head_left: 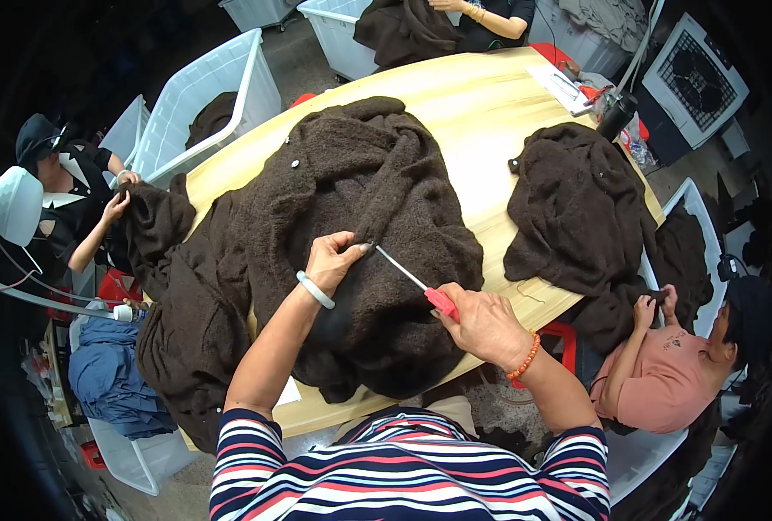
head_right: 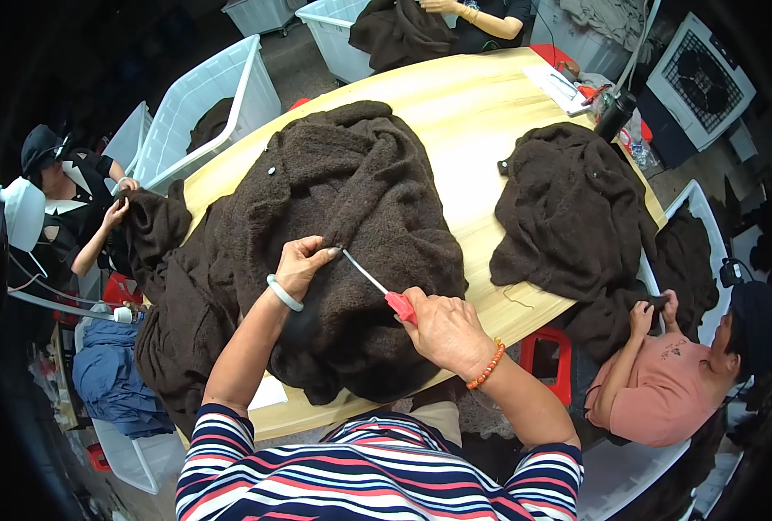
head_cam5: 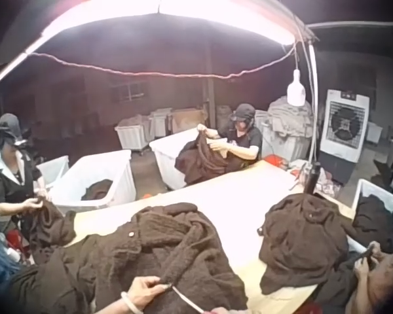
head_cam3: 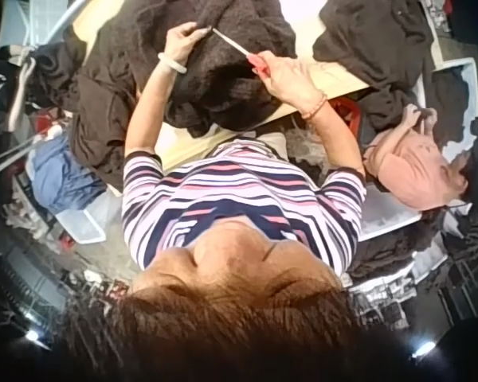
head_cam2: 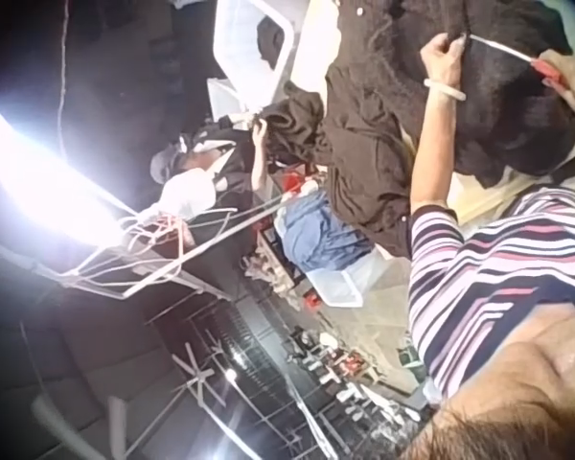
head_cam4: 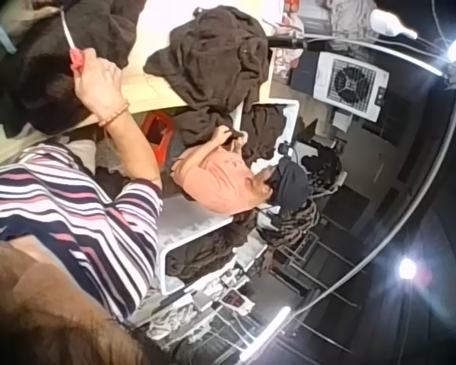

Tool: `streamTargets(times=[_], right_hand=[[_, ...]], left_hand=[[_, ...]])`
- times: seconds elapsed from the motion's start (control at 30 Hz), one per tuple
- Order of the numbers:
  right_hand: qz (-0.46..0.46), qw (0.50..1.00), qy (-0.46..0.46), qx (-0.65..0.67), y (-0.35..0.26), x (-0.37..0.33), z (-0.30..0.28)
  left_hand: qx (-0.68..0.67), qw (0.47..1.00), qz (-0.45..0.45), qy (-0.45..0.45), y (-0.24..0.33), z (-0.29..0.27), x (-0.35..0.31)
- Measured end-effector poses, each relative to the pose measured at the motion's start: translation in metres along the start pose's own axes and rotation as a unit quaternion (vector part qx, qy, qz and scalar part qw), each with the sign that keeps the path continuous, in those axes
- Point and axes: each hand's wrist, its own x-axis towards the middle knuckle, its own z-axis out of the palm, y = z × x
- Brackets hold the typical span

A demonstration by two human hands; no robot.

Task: Trimming loose threads and inspecting brown knitted sweaters on a production table using thread nippers.

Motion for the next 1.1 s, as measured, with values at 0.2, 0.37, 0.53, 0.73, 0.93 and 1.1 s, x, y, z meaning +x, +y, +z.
streamTargets(times=[0.2, 0.37, 0.53, 0.73, 0.93, 1.1], right_hand=[[0.005, 0.999, -0.035, -0.021, 0.000, 0.000, -0.005], [-0.015, 1.000, -0.015, -0.024, 0.000, 0.003, -0.003], [-0.037, 0.999, -0.011, -0.024, 0.003, 0.005, -0.005], [-0.057, 0.998, 0.002, -0.010, 0.005, 0.006, -0.010], [-0.077, 0.996, -0.052, 0.002, 0.007, 0.007, -0.010], [-0.062, 0.997, -0.049, 0.014, 0.018, 0.006, -0.010]], left_hand=[[0.006, 0.999, 0.016, 0.033, 0.001, 0.007, -0.006], [0.016, 1.000, 0.012, 0.024, -0.014, -0.004, -0.001], [-0.107, 0.994, -0.022, 0.029, -0.006, -0.002, -0.005], [-0.119, 0.992, -0.032, 0.035, -0.001, -0.003, -0.011], [-0.085, 0.995, -0.015, 0.057, -0.006, -0.001, -0.015], [-0.088, 0.992, -0.067, 0.062, 0.002, -0.010, -0.033]])
